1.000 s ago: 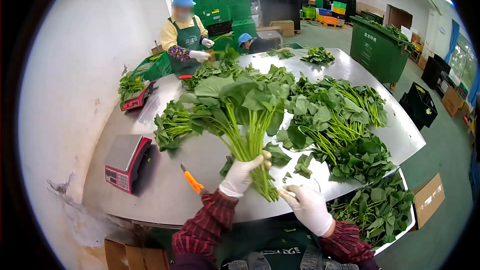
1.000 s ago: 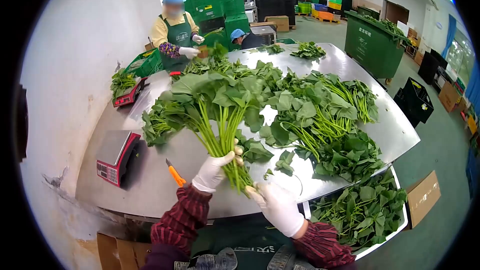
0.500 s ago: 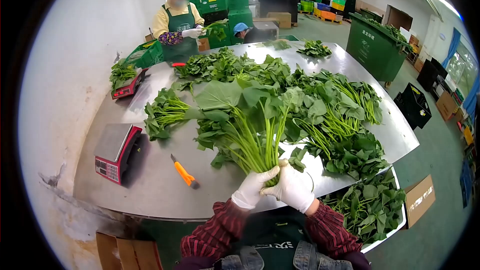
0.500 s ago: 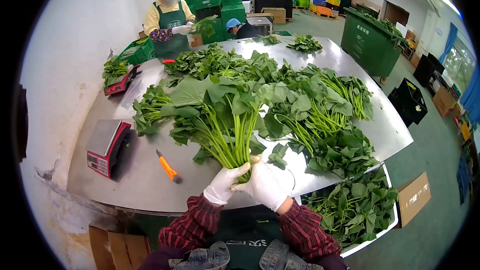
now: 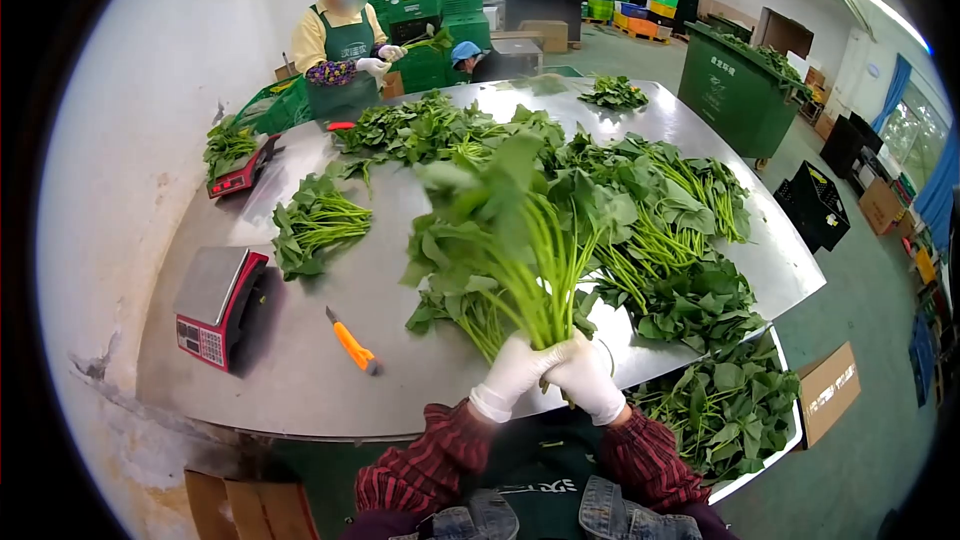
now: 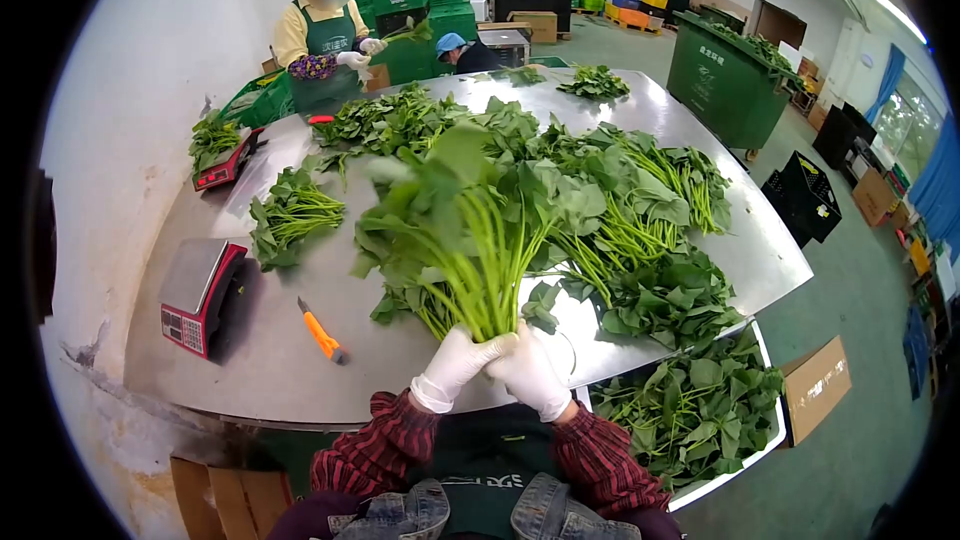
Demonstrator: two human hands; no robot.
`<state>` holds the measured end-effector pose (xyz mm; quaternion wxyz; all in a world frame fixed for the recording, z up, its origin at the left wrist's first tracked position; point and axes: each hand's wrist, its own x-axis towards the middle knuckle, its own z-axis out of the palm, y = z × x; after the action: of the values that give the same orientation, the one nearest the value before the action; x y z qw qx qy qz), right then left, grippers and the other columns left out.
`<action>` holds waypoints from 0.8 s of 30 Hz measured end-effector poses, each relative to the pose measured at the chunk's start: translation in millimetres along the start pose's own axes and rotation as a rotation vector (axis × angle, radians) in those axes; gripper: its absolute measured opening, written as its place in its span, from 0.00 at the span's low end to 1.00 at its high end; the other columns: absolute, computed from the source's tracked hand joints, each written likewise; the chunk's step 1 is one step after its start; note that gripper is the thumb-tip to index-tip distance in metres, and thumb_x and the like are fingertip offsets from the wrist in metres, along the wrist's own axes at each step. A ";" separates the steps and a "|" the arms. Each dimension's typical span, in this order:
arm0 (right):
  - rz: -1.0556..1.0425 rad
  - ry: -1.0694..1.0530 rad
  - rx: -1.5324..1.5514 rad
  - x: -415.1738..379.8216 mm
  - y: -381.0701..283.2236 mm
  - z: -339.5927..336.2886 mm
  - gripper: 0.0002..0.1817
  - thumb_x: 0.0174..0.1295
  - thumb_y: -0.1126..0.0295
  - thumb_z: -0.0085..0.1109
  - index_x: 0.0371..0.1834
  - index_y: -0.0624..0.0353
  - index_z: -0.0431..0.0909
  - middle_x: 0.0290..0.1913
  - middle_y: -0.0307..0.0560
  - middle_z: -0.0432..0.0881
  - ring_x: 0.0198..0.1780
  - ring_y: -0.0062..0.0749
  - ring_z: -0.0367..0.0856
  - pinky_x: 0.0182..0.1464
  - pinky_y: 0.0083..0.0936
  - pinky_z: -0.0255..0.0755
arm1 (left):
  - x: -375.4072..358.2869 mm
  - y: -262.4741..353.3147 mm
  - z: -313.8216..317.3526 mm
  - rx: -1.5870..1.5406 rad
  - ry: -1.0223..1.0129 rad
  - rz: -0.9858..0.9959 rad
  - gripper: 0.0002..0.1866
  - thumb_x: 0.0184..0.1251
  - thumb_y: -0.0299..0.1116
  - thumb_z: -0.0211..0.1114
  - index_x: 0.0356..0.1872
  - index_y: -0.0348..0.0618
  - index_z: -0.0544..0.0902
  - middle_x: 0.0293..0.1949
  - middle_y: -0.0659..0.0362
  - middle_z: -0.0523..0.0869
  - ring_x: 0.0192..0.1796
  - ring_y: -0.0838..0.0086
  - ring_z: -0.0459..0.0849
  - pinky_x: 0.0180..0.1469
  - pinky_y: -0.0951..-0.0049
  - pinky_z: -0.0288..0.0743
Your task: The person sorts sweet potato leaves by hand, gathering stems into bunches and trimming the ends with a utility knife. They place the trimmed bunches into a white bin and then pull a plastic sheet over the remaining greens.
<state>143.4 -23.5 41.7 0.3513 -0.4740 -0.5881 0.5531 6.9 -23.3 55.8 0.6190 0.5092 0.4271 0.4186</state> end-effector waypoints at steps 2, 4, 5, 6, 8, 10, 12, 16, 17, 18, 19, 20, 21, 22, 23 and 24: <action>-0.054 0.111 -0.066 -13.1 -28.3 -8.9 0.15 0.53 0.70 0.58 0.43 0.64 0.72 0.26 0.46 0.77 0.31 0.26 0.78 0.39 0.23 0.71 | -0.9 12.6 5.2 -0.098 -0.072 0.030 0.25 0.65 0.34 0.61 0.61 0.34 0.70 0.55 0.57 0.78 0.55 0.76 0.74 0.59 0.76 0.65; -0.116 0.008 0.698 -17.9 -26.4 -26.3 0.12 0.56 0.67 0.55 0.38 0.65 0.74 0.27 0.45 0.78 0.29 0.27 0.77 0.36 0.21 0.70 | -3.2 5.9 9.3 -0.112 -0.059 0.204 0.26 0.68 0.31 0.56 0.66 0.35 0.64 0.59 0.54 0.75 0.57 0.74 0.74 0.61 0.75 0.64; -0.131 0.103 0.801 -21.7 -28.1 -31.9 0.11 0.57 0.66 0.53 0.35 0.65 0.73 0.28 0.42 0.76 0.28 0.26 0.74 0.33 0.19 0.67 | -6.5 5.0 11.3 -0.097 -0.046 0.210 0.25 0.67 0.30 0.57 0.64 0.35 0.66 0.58 0.55 0.76 0.57 0.74 0.75 0.60 0.75 0.65; -0.233 -0.047 1.093 -15.6 -16.3 -42.6 0.10 0.57 0.66 0.53 0.32 0.63 0.71 0.29 0.39 0.72 0.29 0.23 0.69 0.31 0.18 0.65 | -10.0 3.9 13.9 -0.084 -0.036 0.215 0.24 0.66 0.29 0.58 0.63 0.34 0.68 0.57 0.55 0.77 0.56 0.74 0.76 0.60 0.75 0.66; -0.223 -0.060 1.362 -19.8 -18.4 -60.9 0.10 0.57 0.66 0.55 0.30 0.61 0.68 0.29 0.37 0.67 0.29 0.21 0.64 0.29 0.16 0.63 | -12.7 -7.9 14.0 0.022 -0.003 0.268 0.22 0.64 0.27 0.59 0.59 0.34 0.72 0.56 0.55 0.78 0.55 0.73 0.77 0.58 0.75 0.68; -0.255 -0.077 1.478 -25.9 -15.2 -74.9 0.11 0.58 0.66 0.55 0.30 0.60 0.66 0.28 0.37 0.63 0.29 0.19 0.62 0.29 0.12 0.61 | -15.3 -18.4 14.6 0.125 0.037 0.324 0.19 0.63 0.26 0.60 0.56 0.34 0.76 0.54 0.54 0.79 0.53 0.73 0.78 0.57 0.75 0.70; -0.278 -0.027 1.434 -29.9 -13.0 -82.8 0.11 0.58 0.65 0.55 0.29 0.60 0.66 0.27 0.37 0.62 0.29 0.19 0.62 0.28 0.12 0.61 | -18.0 -25.5 17.2 0.342 0.146 0.391 0.16 0.58 0.23 0.64 0.49 0.35 0.80 0.51 0.52 0.80 0.52 0.70 0.79 0.52 0.76 0.73; -0.273 -0.029 1.459 -36.5 -11.1 -87.6 0.11 0.57 0.67 0.56 0.28 0.60 0.65 0.27 0.36 0.63 0.29 0.19 0.62 0.29 0.13 0.62 | -24.8 -23.3 26.9 0.362 0.126 0.435 0.15 0.58 0.21 0.63 0.48 0.35 0.81 0.47 0.53 0.82 0.49 0.71 0.81 0.51 0.76 0.73; -0.273 -0.014 1.454 -36.9 -9.4 -87.8 0.11 0.57 0.67 0.56 0.28 0.60 0.65 0.27 0.36 0.63 0.29 0.20 0.62 0.29 0.13 0.63 | -25.4 -23.6 29.1 0.352 0.138 0.436 0.15 0.55 0.21 0.63 0.47 0.37 0.82 0.46 0.52 0.83 0.48 0.65 0.82 0.49 0.74 0.74; -0.274 -0.010 1.453 -37.6 -9.7 -87.7 0.11 0.57 0.67 0.56 0.28 0.60 0.65 0.27 0.36 0.63 0.29 0.20 0.62 0.29 0.13 0.63 | -25.8 -25.1 29.2 0.350 0.135 0.436 0.15 0.55 0.21 0.63 0.47 0.37 0.82 0.46 0.52 0.83 0.48 0.65 0.82 0.49 0.74 0.74; -0.271 -0.026 1.458 -37.8 -10.4 -87.6 0.11 0.57 0.67 0.56 0.29 0.61 0.66 0.28 0.36 0.64 0.29 0.20 0.62 0.29 0.13 0.62 | -25.8 -27.3 28.2 0.424 0.136 0.463 0.15 0.56 0.22 0.63 0.47 0.38 0.81 0.45 0.52 0.83 0.48 0.65 0.82 0.49 0.74 0.74; -0.267 -0.045 1.464 -37.4 -11.4 -86.9 0.11 0.57 0.67 0.56 0.29 0.61 0.66 0.28 0.36 0.64 0.29 0.20 0.62 0.29 0.13 0.62 | -25.9 -28.6 27.2 0.498 0.140 0.491 0.14 0.58 0.22 0.63 0.47 0.38 0.81 0.44 0.53 0.83 0.47 0.65 0.82 0.49 0.74 0.74; -0.265 -0.046 1.473 -37.8 -14.6 -85.2 0.10 0.57 0.68 0.55 0.30 0.62 0.66 0.28 0.37 0.64 0.29 0.20 0.62 0.29 0.13 0.62 | -25.6 -28.5 26.8 0.499 0.143 0.490 0.14 0.58 0.22 0.63 0.47 0.38 0.81 0.44 0.53 0.83 0.47 0.65 0.82 0.49 0.74 0.74; -0.262 -0.049 1.474 -37.5 -15.0 -84.3 0.10 0.57 0.68 0.55 0.30 0.62 0.66 0.28 0.37 0.64 0.29 0.20 0.62 0.29 0.13 0.62 | -25.0 -27.9 26.5 0.532 0.138 0.514 0.14 0.57 0.23 0.63 0.46 0.39 0.82 0.44 0.53 0.83 0.47 0.63 0.81 0.49 0.72 0.74; -0.258 -0.066 1.490 -37.5 -15.0 -83.3 0.10 0.57 0.68 0.55 0.30 0.62 0.66 0.28 0.37 0.64 0.29 0.20 0.62 0.29 0.14 0.62 | -24.7 -27.3 26.5 0.566 0.134 0.539 0.13 0.57 0.24 0.63 0.45 0.39 0.82 0.43 0.53 0.83 0.46 0.61 0.81 0.48 0.71 0.74; -0.253 -0.084 1.506 -37.6 -14.6 -82.2 0.10 0.57 0.68 0.55 0.30 0.62 0.66 0.28 0.37 0.64 0.28 0.20 0.62 0.28 0.14 0.62 | -24.8 -26.9 26.6 0.566 0.138 0.537 0.13 0.57 0.24 0.63 0.45 0.39 0.82 0.43 0.53 0.83 0.46 0.61 0.81 0.48 0.71 0.74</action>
<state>229.5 -32.1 71.9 0.6177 -0.0143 -0.1150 0.7778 27.5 -57.8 34.8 0.2924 0.7240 0.4176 0.4646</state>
